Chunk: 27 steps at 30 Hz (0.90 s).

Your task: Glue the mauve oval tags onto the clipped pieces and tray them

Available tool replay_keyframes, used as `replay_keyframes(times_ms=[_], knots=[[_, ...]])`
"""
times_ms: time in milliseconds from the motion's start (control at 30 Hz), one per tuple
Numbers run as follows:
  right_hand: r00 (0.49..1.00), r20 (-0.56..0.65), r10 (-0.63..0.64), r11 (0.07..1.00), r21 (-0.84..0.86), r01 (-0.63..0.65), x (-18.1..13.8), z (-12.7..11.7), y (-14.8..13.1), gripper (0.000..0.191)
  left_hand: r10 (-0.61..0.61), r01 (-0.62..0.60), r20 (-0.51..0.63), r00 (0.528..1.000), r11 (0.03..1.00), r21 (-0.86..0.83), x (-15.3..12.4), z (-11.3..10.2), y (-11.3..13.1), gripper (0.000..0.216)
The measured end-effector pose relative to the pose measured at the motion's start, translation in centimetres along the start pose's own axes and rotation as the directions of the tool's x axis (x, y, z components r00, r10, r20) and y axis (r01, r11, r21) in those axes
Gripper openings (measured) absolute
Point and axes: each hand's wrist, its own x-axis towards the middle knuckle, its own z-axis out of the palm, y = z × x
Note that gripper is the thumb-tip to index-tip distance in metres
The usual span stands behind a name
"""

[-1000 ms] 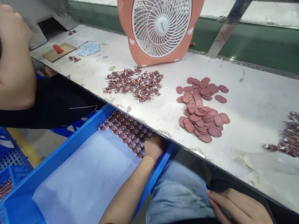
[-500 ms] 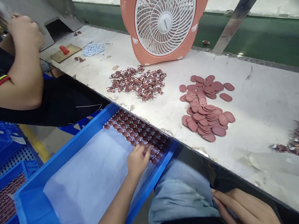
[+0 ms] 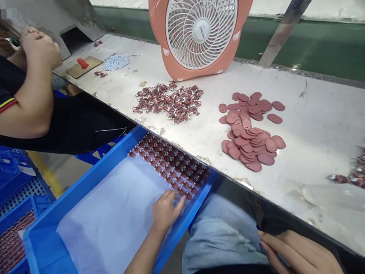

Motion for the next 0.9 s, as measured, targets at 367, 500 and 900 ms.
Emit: replay_keyframes(times_ms=[367, 500, 900], knots=[[1.0, -0.025, -0.008, 1.0, -0.012, 0.008, 0.5, -0.1, -0.1, 0.021, -0.051, 0.044, 0.063, 0.997, 0.993, 0.112, 1.1, 1.0, -1.3, 0.024], [1.0, -0.028, 0.001, 1.0, -0.015, -0.001, 0.3, 0.0, -0.1, 0.021, -0.058, 0.048, 0.072, 0.996, 0.99, 0.135, 1.3, 1.2, -1.1, 0.026], [0.997, -0.069, 0.029, 1.0, 0.002, -0.029, 0.5, 0.2, -0.2, 0.018, -0.037, 0.034, 0.013, 0.999, 0.988, 0.149, 1.5, 1.3, -0.6, 0.028]])
